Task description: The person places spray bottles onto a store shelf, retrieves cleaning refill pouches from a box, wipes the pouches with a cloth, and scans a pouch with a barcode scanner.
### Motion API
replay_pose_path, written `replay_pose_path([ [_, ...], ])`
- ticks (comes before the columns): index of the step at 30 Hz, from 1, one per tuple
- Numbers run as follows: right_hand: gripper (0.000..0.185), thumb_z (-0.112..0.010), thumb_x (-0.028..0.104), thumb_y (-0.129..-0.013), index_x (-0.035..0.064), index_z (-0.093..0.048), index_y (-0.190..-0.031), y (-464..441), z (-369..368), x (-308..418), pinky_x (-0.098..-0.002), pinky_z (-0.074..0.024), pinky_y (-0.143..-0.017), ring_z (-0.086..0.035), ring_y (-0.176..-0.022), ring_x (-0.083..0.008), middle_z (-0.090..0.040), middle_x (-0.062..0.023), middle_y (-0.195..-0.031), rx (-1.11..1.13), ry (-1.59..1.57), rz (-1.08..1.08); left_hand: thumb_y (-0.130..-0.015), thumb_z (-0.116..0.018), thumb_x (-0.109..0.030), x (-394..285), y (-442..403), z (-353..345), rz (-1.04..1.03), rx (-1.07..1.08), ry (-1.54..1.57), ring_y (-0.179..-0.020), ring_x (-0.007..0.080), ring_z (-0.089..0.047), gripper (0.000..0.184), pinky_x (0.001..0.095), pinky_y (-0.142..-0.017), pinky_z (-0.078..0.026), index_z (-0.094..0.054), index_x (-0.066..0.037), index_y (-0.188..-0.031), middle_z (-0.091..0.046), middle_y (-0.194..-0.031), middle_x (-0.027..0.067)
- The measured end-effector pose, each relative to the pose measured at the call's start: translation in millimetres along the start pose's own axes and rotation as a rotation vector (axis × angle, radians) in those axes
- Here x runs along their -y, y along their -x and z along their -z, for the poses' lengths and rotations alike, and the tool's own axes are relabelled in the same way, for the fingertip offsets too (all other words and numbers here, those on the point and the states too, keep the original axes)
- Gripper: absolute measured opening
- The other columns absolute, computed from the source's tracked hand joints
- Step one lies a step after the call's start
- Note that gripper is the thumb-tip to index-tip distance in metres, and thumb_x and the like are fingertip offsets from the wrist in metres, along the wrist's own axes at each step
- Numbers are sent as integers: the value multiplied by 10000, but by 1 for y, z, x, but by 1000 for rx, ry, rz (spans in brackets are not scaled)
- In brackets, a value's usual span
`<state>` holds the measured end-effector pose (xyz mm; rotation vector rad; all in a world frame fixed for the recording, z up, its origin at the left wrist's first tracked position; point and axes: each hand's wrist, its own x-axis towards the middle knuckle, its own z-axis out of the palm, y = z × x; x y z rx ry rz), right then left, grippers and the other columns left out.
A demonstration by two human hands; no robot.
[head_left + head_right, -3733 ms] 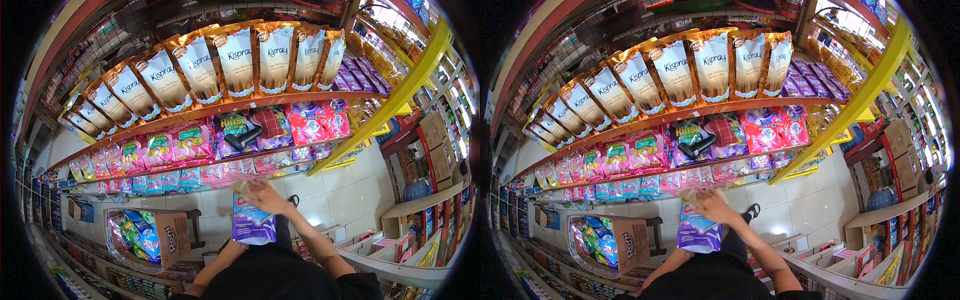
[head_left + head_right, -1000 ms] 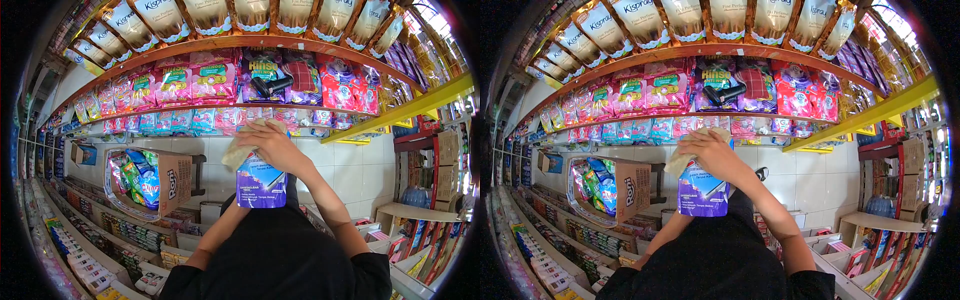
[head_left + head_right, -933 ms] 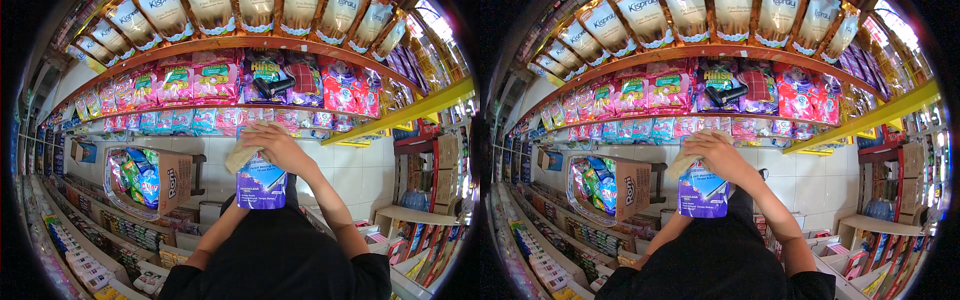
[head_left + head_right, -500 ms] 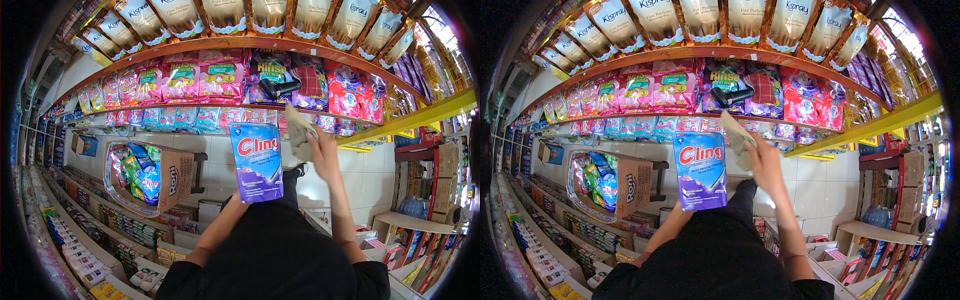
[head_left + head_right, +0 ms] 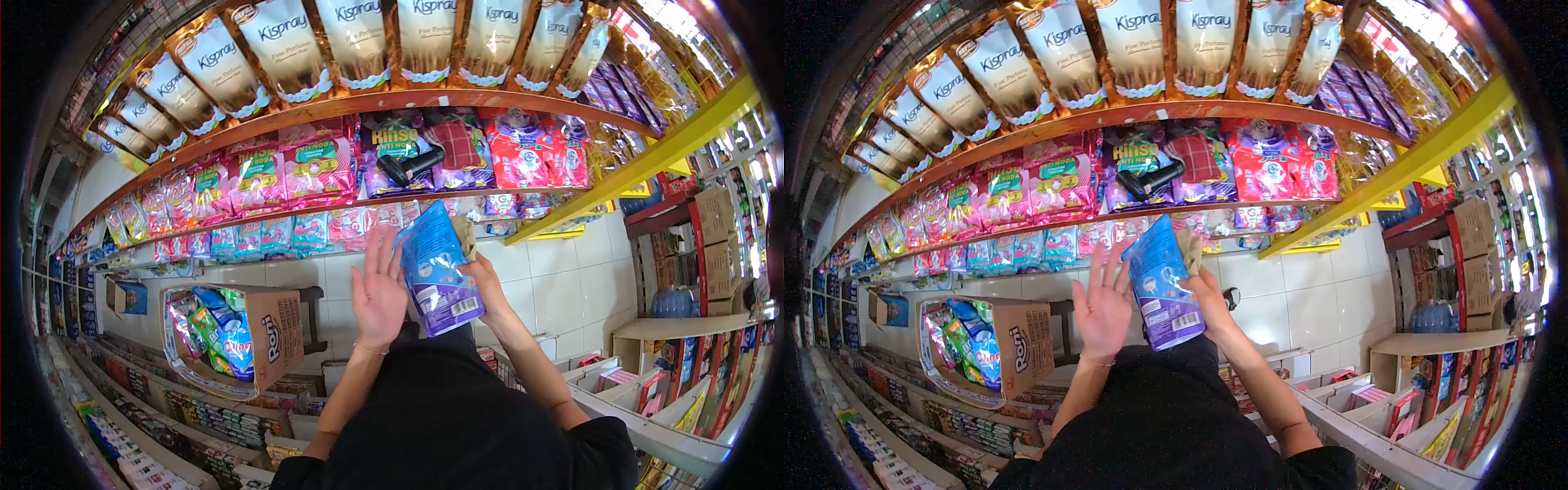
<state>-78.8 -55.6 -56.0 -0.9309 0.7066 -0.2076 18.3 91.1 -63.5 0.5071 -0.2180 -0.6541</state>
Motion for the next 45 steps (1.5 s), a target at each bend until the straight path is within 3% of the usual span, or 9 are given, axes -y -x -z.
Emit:
replay_pose_path([
  [2, 427, -510, 132, -788, -9, -481, -1190, -2, 8, -2, -312, -529, -757, -624, -868, -193, -588, -112, -1016, -33, -100, -22, -980, -321, -465, -4, -3, -2, -83, -31, 26, -1368, 236, -269, 581, 437, -1121, -197, -283, -111, -1439, -326, -1465, 137],
  [5, 435, -516, 204, -791, -32, -497, -1156, -1, 16, -13, -346, -532, -774, -635, -863, -241, -611, -156, -1005, -30, -257, -95, -982, -368, -422, 10, -4, 29, -164, -410, -595, -1287, 218, -370, 515, 417, -1075, -283, -385, -75, -1362, -438, -1359, 93],
  [8, 457, -511, 260, -795, -43, -514, -1137, 8, 12, -20, -372, -521, -805, -638, -870, -269, -631, -181, -994, 90, -450, -248, -983, -403, -353, 35, 1, 76, -24, -440, -610, -1148, 226, -497, 442, 420, -1002, -388, -427, -66, -1318, -525, -1233, 106],
  [11, 464, -511, 271, -790, -46, -524, -1128, 19, -3, -23, -381, -512, -828, -640, -878, -271, -635, -187, -1001, 84, -392, -238, -961, -397, -433, 56, 31, 118, 408, -157, -499, -1081, 284, -560, 524, 441, -927, -466, -424, -56, -1324, -544, -1220, 158],
  [14, 387, -501, 301, -890, -26, -545, -1092, 18, -11, -27, -339, -531, -757, -652, -835, -214, -642, -141, -951, 153, -413, -157, -952, -391, -459, 57, 45, 103, 600, -127, -101, -1080, 296, -563, 551, 448, -921, -472, -423, -53, -1324, -543, -1224, 166],
  [25, 281, -504, 249, -971, -7, -570, -1067, 20, -32, -40, -255, -505, -695, -617, -787, -109, -644, -61, -909, -35, -345, 142, -920, -368, -551, 34, 47, 55, 534, -306, 406, -1073, 342, -571, 652, 475, -900, -494, -419, -43, -1326, -540, -1236, 194],
  [29, 255, -478, 199, -987, -24, -587, -1047, 19, -36, -45, -226, -453, -726, -556, -818, -59, -632, -27, -907, -92, -112, 322, -956, -269, -506, 49, 49, 93, 519, -75, 634, -1257, 368, -417, 646, 514, -1049, -355, -280, -52, -1416, -382, -1402, 206],
  [36, 248, -474, 209, -990, -10, -590, -1005, 32, -26, -28, -215, -428, -665, -510, -756, -48, -603, -9, -875, -214, 237, 480, -910, -319, -580, 46, 42, 77, 461, -135, 550, -1209, 380, -468, 711, 525, -1022, -386, -333, -56, -1390, -441, -1354, 201],
  [45, 324, -510, 282, -972, 0, -543, -1129, 15, -10, 39, -310, -478, -804, -586, -889, -138, -608, -60, -1038, -565, -236, 807, -895, -319, -653, 30, 36, 60, 270, -254, 220, -1166, 343, -509, 781, 488, -979, -433, -355, -35, -1370, -470, -1326, 186],
])
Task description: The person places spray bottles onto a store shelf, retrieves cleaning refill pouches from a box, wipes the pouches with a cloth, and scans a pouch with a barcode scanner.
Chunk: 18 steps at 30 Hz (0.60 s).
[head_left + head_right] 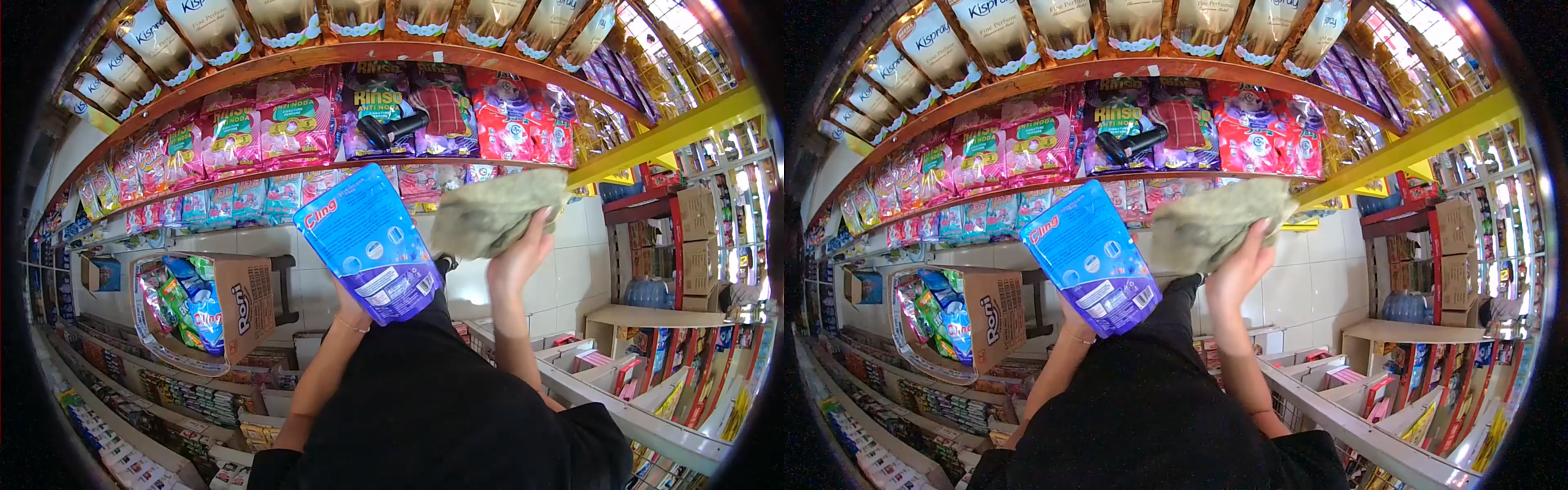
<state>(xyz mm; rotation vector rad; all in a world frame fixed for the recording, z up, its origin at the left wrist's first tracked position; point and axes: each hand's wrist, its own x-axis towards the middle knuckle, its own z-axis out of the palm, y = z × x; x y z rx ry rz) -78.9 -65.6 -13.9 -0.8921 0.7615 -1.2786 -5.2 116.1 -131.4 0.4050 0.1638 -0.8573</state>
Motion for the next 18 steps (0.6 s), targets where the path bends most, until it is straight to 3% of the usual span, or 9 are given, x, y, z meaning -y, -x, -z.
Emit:
replay_pose_path([
  [4, 261, -530, 222, -954, 0, -583, -1079, -17, 6, -5, -310, -470, -799, -593, -917, -161, -630, -78, -1010, 483, 392, 55, -900, -307, -644, -2, 3, -30, 150, 127, 40, -1169, 346, -507, 784, 475, -969, -442, -346, -21, -1373, -472, -1320, 209],
  [5, 218, -537, 169, -942, -4, -597, -1061, -15, 3, -10, -306, -467, -801, -597, -930, -170, -639, -85, -995, 654, 570, 86, -916, -294, -623, 3, 1, -17, 145, 31, 24, -1163, 337, -514, 750, 472, -971, -440, -361, -26, -1364, -479, -1319, 196],
  [6, 199, -542, 59, -889, -6, -608, -1064, -8, -10, -16, -311, -460, -798, -604, -929, -195, -647, -113, -957, 782, 696, 410, -922, -289, -612, 6, 2, -15, 129, 17, -38, -1161, 331, -517, 734, 470, -974, -437, -366, -30, -1361, -481, -1319, 189],
  [7, 299, -533, -7, -835, 2, -588, -1128, -1, -17, -23, -355, -462, -855, -610, -992, -275, -634, -179, -1042, 919, 721, 424, -928, -284, -602, 7, 3, -13, 112, 3, -100, -1158, 325, -520, 717, 468, -977, -435, -372, -34, -1358, -484, -1318, 181],
  [9, 443, -495, -64, -790, 100, -604, -1187, 17, -38, -28, -456, -288, -1091, -415, -1293, -333, -568, -114, -1270, 1226, 857, 470, -948, -259, -569, 10, 3, -20, 48, -69, -192, -1167, 308, -522, 670, 462, -997, -421, -387, -48, -1350, -485, -1325, 155],
  [12, 468, -503, -60, -785, 146, -615, -1190, 35, -30, -51, -500, -226, -1112, -358, -1338, -306, -553, -50, -1303, 1308, 968, 387, -949, -254, -560, 7, 7, -14, 19, 4, -24, -1195, 310, -502, 669, 459, -1019, -403, -377, -47, -1361, -469, -1342, 149],
  [16, 478, -510, -51, -776, 169, -619, -1186, 36, -12, -43, -510, -219, -1110, -365, -1337, -296, -535, -39, -1329, 1458, 842, 254, -941, -255, -553, 0, 7, -11, -56, 29, -48, -1230, 316, -471, 671, 462, -1049, -371, -354, -64, -1390, -436, -1373, 154],
  [18, 481, -512, -51, -771, 173, -621, -1182, 38, -4, -25, -499, -219, -1113, -377, -1331, -292, -541, -35, -1324, 1506, 867, 252, -933, -268, -563, -3, 7, -11, 16, 14, 53, -1210, 321, -488, 684, 455, -1040, -382, -364, -59, -1383, -459, -1352, 159],
])
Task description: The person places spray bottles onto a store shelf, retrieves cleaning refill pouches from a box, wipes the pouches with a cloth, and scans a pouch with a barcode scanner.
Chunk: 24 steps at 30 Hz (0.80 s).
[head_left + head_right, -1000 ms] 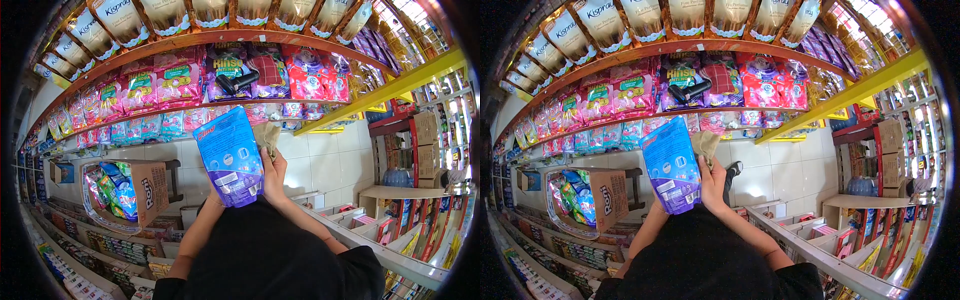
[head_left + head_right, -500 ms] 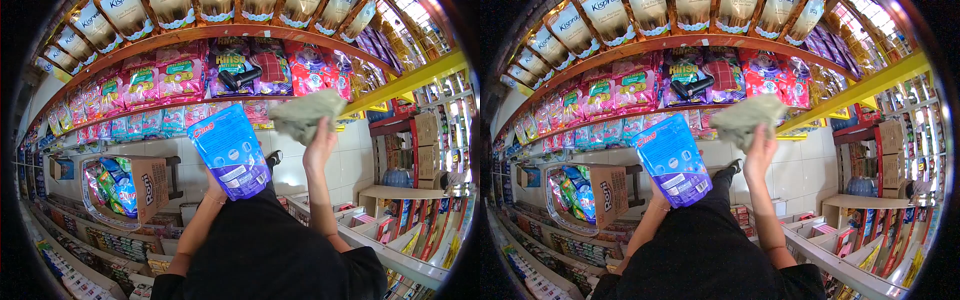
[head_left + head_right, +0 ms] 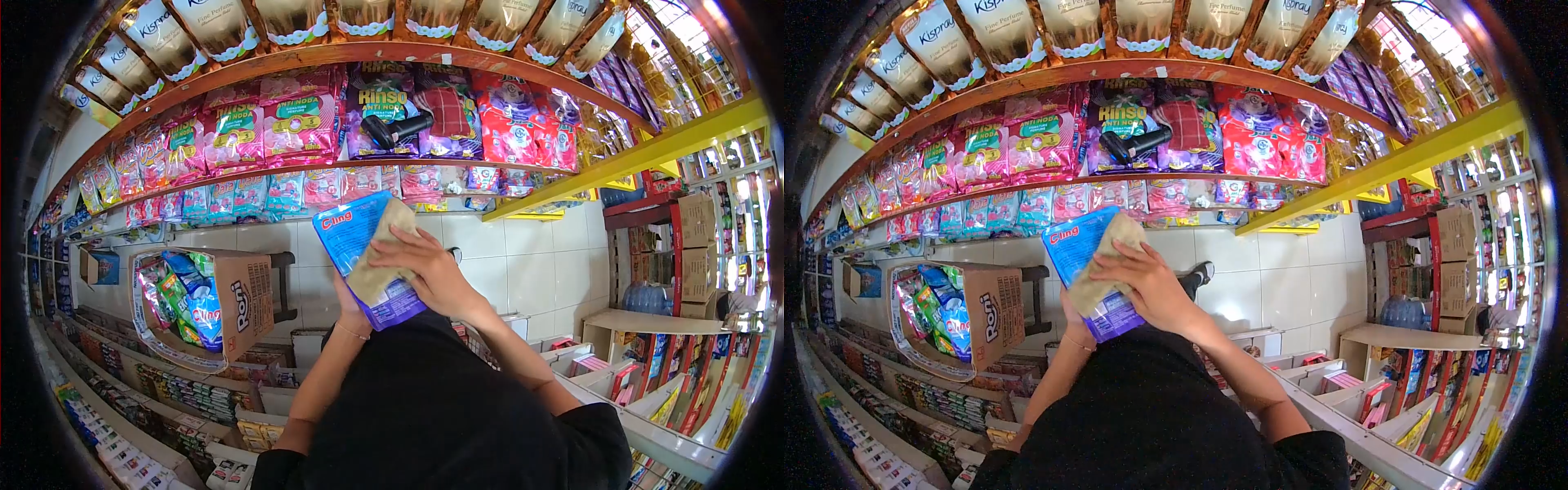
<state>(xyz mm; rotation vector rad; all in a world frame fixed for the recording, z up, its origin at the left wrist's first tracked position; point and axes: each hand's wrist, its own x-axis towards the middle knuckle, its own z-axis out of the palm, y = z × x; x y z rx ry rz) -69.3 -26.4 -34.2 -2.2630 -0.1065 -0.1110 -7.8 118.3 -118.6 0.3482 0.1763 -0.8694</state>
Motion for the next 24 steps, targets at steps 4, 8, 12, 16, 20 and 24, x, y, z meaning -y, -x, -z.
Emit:
replay_pose_path([
  [4, 500, -509, -67, -737, 169, -629, -1160, 32, 12, 14, -468, -272, -1084, -404, -1315, -282, -562, -23, -1302, 117, -100, -35, -900, -282, -621, -6, -8, 26, 8, -23, -36, -1199, 349, -489, 763, 466, -1030, -388, -345, -35, -1386, -454, -1345, 196],
  [8, 489, -488, -78, -691, 118, -639, -1113, 49, 25, 25, -376, -447, -936, -602, -1075, -276, -643, -54, -1160, 98, -127, -112, -885, -303, -645, -13, -7, -13, 59, 91, -17, -1211, 397, -467, 811, 499, -1037, -374, -302, -26, -1409, -419, -1352, 268],
  [12, 313, -527, -2, -831, 59, -598, -1130, 52, 53, 23, -326, -513, -740, -668, -871, -235, -653, -135, -1062, -47, -240, -382, -922, -305, -564, -11, -10, -10, 149, 388, 191, -1210, 390, -468, 719, 498, -1038, -370, -332, -24, -1396, -435, -1357, 231],
  [16, 332, -532, 104, -922, 6, -494, -1236, 30, 52, 23, -320, -492, -828, -621, -984, -188, -617, -96, -1142, -495, -1013, -455, -911, -294, -607, -2, -15, -9, 94, -47, -29, -1179, 375, -502, 742, 495, -1009, -403, -358, -34, -1378, -475, -1329, 211],
  [20, 474, -591, 79, -898, 17, -394, -1324, 3, 37, 35, -312, -455, -916, -551, -1091, -158, -564, -80, -1196, -584, -1376, -293, -942, -290, -543, 14, -10, -7, 93, -66, -61, -1223, 333, -474, 662, 467, -1036, -386, -354, -57, -1386, -439, -1377, 166],
  [24, 468, -624, -1, -855, 20, -439, -1284, -14, 19, 9, -282, -468, -866, -585, -1022, -151, -598, -73, -1131, -634, -1053, -347, -948, -266, -544, 9, -4, -11, 111, 27, -29, -1245, 322, -458, 666, 460, -1054, -369, -330, -63, -1405, -410, -1405, 161],
])
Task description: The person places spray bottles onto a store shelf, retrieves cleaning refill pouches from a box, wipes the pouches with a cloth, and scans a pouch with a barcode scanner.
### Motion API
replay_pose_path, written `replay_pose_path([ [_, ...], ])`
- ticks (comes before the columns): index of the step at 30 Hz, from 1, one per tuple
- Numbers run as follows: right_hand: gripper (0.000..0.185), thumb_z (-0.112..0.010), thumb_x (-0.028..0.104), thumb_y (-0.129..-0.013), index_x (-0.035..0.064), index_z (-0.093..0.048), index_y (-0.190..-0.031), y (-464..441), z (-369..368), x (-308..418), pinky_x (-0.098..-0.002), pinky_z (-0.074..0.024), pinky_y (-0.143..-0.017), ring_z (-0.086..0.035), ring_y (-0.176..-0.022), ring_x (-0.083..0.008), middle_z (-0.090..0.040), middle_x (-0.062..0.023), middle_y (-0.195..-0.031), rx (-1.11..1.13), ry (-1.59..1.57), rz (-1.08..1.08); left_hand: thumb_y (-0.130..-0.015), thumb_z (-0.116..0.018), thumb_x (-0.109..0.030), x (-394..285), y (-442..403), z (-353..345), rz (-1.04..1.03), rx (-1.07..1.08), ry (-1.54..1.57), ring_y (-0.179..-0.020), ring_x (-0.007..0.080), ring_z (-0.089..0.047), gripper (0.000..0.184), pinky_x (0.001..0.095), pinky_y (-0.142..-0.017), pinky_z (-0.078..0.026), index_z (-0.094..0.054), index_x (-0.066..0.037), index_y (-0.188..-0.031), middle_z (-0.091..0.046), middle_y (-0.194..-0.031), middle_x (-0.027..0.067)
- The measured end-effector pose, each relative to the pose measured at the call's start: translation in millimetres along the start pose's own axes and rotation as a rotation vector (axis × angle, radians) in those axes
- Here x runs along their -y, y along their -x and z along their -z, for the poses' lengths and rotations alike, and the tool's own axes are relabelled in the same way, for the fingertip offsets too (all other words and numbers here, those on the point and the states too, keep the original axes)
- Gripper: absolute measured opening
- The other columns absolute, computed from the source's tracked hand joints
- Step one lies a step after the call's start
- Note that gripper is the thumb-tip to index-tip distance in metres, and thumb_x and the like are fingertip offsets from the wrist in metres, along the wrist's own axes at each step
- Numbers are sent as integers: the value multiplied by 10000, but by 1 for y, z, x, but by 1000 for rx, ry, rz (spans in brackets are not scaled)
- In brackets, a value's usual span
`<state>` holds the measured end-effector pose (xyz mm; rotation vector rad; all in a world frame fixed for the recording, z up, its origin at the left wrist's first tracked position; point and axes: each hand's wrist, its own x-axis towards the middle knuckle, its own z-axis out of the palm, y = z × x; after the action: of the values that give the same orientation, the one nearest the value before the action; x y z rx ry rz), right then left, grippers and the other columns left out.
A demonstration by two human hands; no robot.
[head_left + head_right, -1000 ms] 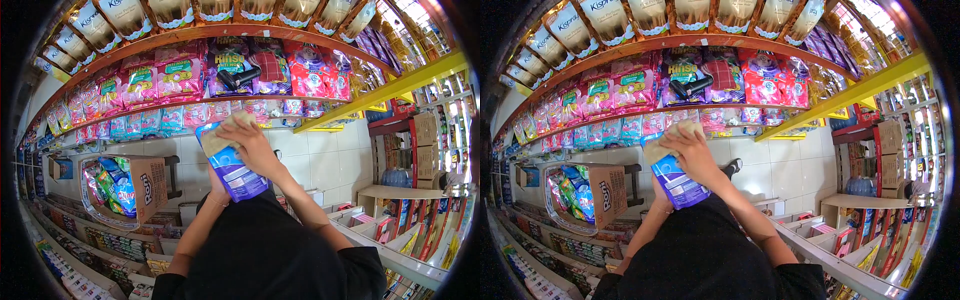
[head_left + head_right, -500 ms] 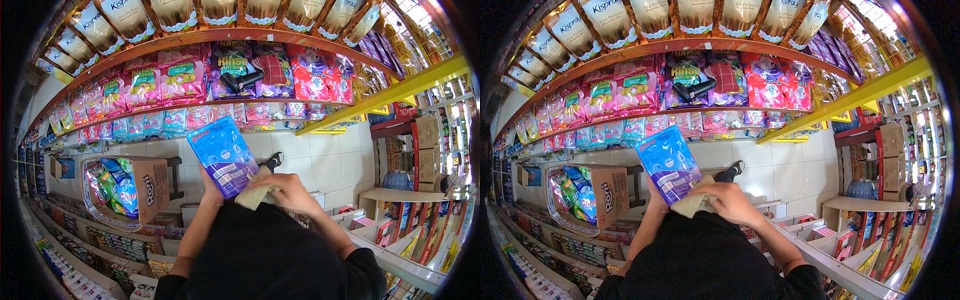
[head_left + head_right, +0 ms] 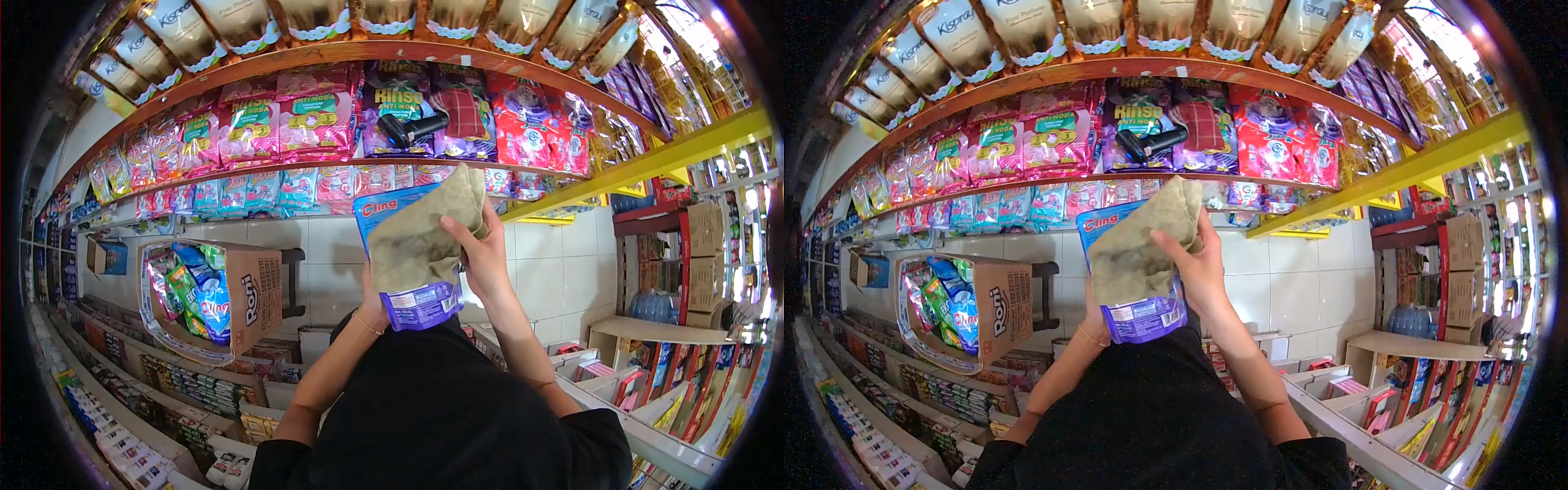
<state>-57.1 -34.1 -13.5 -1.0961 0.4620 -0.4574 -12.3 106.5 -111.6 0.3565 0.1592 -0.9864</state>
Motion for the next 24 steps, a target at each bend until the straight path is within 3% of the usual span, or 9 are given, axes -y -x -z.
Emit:
replay_pose_path([
  [3, 389, -623, -14, -841, -5, -509, -1213, -9, 12, -13, -271, -466, -841, -607, -989, -161, -629, -104, -1086, -8, 241, 198, -947, -255, -553, -3, 6, -9, 30, -26, -98, -1257, 319, -448, 680, 463, -1056, -365, -315, -66, -1417, -402, -1411, 162],
  [6, 455, -659, 0, -792, 18, -528, -1227, -11, 30, -17, -293, -456, -899, -594, -1083, -236, -613, -157, -1167, 122, 738, 389, -947, -242, -557, -2, 5, -11, 40, 43, -97, -1263, 314, -443, 682, 460, -1059, -360, -297, -79, -1430, -398, -1414, 156],
  [7, 550, -701, 15, -714, 84, -560, -1240, -17, 20, -7, -331, -438, -961, -525, -1204, -313, -569, -143, -1269, 282, 823, 647, -947, -237, -558, -1, 5, -11, 35, 78, -97, -1266, 311, -441, 682, 459, -1060, -358, -290, -86, -1435, -396, -1416, 153],
  [11, 576, -711, 1, -646, 126, -602, -1198, 6, -14, 5, -393, -425, -1002, -459, -1259, -354, -549, -79, -1311, 542, 1131, 667, -949, -209, -563, -1, 12, -22, -12, -17, -238, -1273, 294, -436, 666, 453, -1057, -360, -248, -136, -1459, -376, -1431, 130],
  [15, 581, -693, -19, -636, 130, -612, -1191, -7, 9, -12, -388, -436, -998, -476, -1247, -326, -563, -56, -1292, 615, 1157, 678, -952, -210, -544, -3, 5, -16, 47, -37, -140, -1196, 295, -511, 659, 453, -1007, -416, -326, -84, -1409, -487, -1324, 149],
  [18, 528, -626, -73, -687, 102, -611, -1185, -24, 22, -25, -371, -453, -973, -527, -1197, -306, -607, -94, -1215, 432, 959, 554, -957, -215, -521, 6, -9, 23, 116, 409, 209, -1121, 294, -566, 638, 441, -964, -458, -398, -48, -1344, -554, -1232, 159],
  [20, 496, -594, -102, -701, 82, -618, -1160, -22, 8, -7, -385, -459, -964, -549, -1170, -314, -621, -128, -1180, 177, 806, 389, -962, -244, -497, 0, -1, 5, 143, 239, 106, -1083, 287, -587, 597, 432, -945, -470, -444, -44, -1296, -578, -1196, 157],
  [22, 464, -558, -123, -715, 52, -613, -1141, -26, -7, -4, -412, -441, -978, -523, -1196, -330, -590, -170, -1212, 218, 806, 557, -966, -290, -484, 0, 1, -4, 130, 211, 64, -1080, 279, -585, 561, 430, -966, -450, -450, -63, -1302, -572, -1218, 151],
  [24, 435, -560, -103, -723, 44, -611, -1129, -24, -25, -7, -426, -421, -999, -508, -1208, -341, -576, -173, -1233, 315, 910, 720, -972, -288, -465, 2, 2, -9, 118, 30, -37, -1139, 275, -547, 551, 426, -995, -425, -418, -69, -1333, -529, -1273, 154],
])
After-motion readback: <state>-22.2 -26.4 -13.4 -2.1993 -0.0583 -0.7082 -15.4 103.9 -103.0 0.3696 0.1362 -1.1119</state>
